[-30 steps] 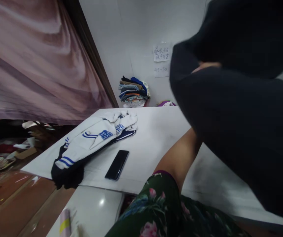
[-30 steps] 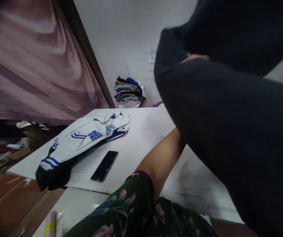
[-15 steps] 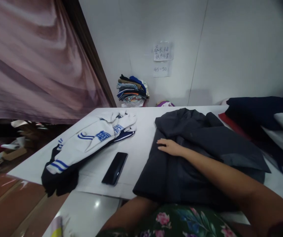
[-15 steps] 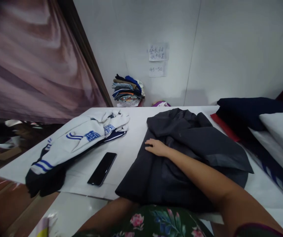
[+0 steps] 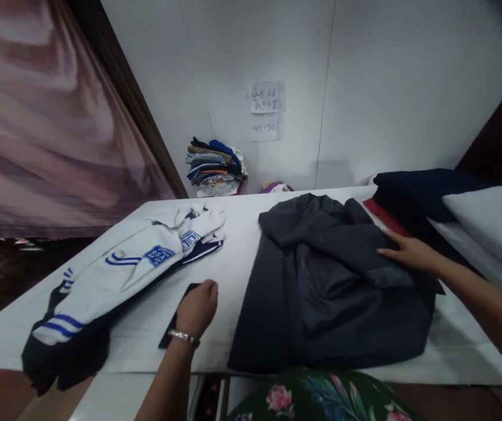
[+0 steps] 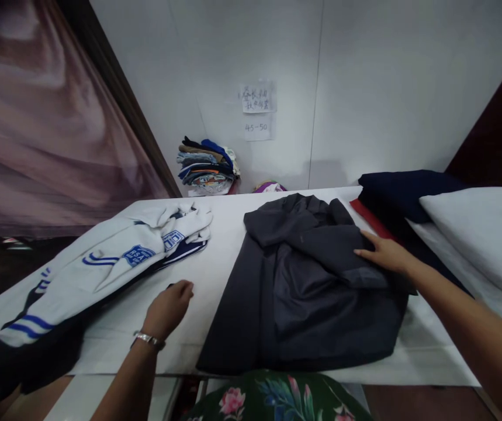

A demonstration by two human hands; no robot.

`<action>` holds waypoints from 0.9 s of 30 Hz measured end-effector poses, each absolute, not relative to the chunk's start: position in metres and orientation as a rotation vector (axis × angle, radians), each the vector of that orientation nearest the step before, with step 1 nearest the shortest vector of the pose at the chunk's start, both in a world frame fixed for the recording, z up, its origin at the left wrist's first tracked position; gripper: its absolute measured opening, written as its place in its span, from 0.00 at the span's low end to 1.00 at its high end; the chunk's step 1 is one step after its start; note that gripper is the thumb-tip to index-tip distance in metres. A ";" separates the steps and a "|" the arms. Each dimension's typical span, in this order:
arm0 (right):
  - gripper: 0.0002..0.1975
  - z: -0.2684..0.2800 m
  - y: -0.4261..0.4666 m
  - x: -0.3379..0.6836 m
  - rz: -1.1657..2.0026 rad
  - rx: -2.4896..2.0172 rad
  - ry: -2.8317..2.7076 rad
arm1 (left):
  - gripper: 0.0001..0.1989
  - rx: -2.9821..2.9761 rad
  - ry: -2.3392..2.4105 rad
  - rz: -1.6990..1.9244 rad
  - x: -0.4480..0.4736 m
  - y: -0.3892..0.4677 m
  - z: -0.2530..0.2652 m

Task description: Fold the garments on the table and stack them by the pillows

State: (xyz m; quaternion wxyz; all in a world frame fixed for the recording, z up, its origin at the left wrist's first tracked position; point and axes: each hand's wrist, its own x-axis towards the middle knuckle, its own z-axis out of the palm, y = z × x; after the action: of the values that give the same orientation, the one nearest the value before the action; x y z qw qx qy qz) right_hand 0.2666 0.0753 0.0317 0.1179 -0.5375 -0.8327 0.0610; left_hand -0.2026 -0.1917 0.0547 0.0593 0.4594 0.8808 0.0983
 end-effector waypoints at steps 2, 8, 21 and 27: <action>0.26 0.019 0.063 0.263 0.186 -1.516 -2.487 | 0.13 1.466 2.585 0.382 -0.203 -0.176 0.060; 0.15 0.029 0.020 0.250 0.220 -1.212 -2.469 | 0.15 1.939 2.267 0.478 -0.148 -0.090 0.058; 0.14 0.022 -0.074 0.208 0.356 -0.781 -2.873 | 0.13 2.172 2.140 0.090 -0.097 0.063 0.010; 0.11 0.048 -0.050 0.238 0.735 -0.844 -2.554 | 0.14 1.808 2.306 0.673 -0.157 0.085 0.066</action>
State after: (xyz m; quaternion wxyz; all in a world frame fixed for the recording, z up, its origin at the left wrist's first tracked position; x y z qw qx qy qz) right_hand 0.2384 -0.0497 0.0477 0.1757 -0.2980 -0.9017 0.2594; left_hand -0.1572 0.0854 0.0662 0.0673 0.6000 0.7652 0.2234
